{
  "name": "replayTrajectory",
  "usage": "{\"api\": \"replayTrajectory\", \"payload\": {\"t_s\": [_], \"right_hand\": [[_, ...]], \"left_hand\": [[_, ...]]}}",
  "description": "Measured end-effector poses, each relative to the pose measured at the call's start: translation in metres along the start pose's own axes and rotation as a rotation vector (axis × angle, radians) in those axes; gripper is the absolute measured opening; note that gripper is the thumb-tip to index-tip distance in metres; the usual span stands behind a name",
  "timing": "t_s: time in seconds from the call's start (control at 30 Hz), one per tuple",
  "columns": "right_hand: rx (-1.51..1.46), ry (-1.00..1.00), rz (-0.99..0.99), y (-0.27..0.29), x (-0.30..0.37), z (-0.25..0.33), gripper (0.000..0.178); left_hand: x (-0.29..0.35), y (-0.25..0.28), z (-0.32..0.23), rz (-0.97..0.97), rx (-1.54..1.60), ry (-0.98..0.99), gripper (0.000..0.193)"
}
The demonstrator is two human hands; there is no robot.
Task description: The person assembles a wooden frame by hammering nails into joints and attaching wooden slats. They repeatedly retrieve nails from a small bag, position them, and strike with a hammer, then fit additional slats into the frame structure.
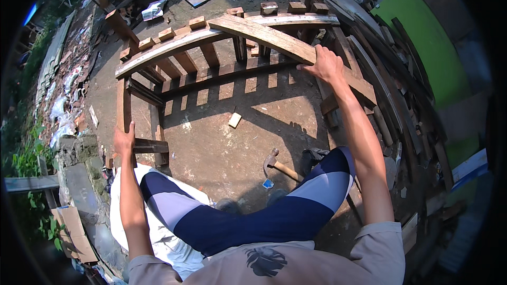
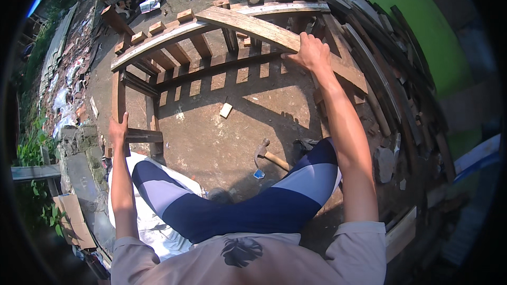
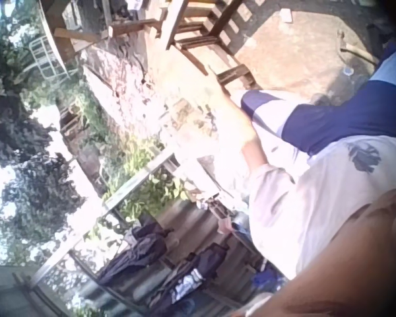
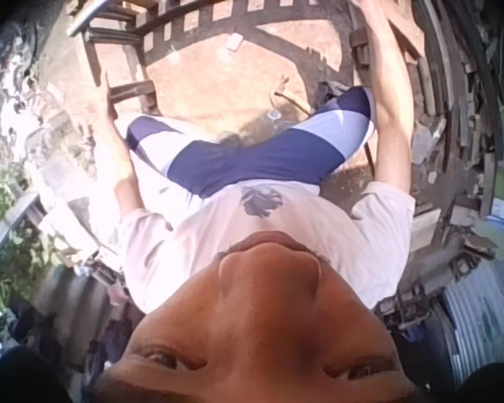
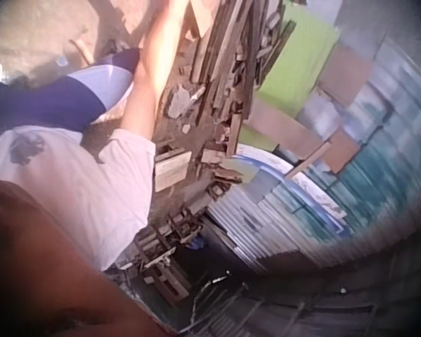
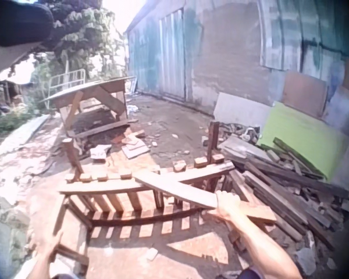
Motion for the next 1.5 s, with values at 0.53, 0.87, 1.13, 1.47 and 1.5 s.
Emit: {"api": "replayTrajectory", "payload": {"t_s": [0.53, 0.87, 1.13, 1.47, 1.5], "right_hand": [[-0.084, -0.015, -0.022, -0.006, -0.004, -0.004, 0.057], [-0.073, 0.016, -0.064, -0.008, 0.002, -0.007, 0.055], [-0.045, -0.044, -0.111, -0.002, 0.004, 0.0, 0.056], [-0.051, -0.071, -0.131, 0.0, 0.011, -0.001, 0.059], [-0.06, -0.067, -0.14, -0.002, 0.013, -0.003, 0.06]], "left_hand": [[0.005, 0.003, 0.001, -0.051, -0.027, 0.067, 0.056], [0.009, 0.006, 0.0, -0.093, 0.042, 0.026, 0.053], [0.008, -0.001, 0.002, -0.086, 0.007, 0.06, 0.056], [0.002, -0.013, 0.01, -0.099, -0.016, 0.051, 0.059], [0.004, -0.011, 0.012, -0.113, -0.027, 0.041, 0.06]]}}
Point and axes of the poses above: each hand's wrist, its own x-axis away from the middle knuckle, its own y-axis out of the back of the hand, z = x × y, the point moved 6 cm from there along -x, towards the middle knuckle, and after that the axes turned 8 degrees about y, right-handed, at the moved point
